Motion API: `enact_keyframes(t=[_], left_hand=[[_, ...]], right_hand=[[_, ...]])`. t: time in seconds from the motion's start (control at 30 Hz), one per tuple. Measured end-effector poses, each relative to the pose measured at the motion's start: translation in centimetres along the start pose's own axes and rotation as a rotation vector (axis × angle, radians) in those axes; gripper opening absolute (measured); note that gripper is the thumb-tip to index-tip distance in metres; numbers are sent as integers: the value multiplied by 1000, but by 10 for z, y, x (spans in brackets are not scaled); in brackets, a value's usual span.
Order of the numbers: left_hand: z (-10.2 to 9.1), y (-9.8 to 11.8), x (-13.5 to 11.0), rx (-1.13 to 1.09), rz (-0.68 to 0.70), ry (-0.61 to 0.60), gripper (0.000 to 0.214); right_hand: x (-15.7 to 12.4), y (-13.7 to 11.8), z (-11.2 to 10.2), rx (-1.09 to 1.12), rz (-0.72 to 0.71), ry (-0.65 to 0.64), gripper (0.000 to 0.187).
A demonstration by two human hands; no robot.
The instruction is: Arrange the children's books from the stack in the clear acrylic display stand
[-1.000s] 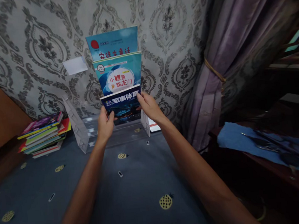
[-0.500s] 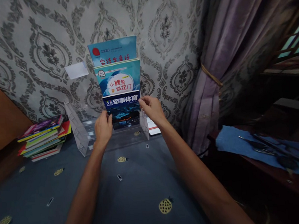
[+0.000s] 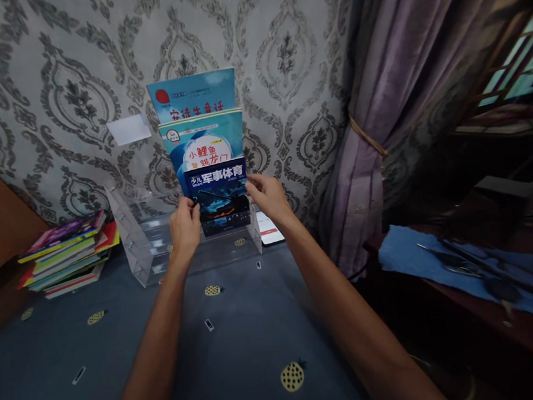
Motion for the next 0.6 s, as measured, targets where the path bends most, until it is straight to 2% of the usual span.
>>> enact_keyframes(t=[0.6], left_hand=[[0,1,-3,83,-13,-23,9]], right_hand=[[-2,-2,-4,-24,5,-6,41]])
Point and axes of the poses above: each hand's wrist, its own x-axis towards the middle knuckle, its own z-axis out of the palm, y = z × x, the point moved 1 cm from there along x, towards the middle knuckle, and after that the axes turned 8 degrees about -y, right-handed, at the moved point
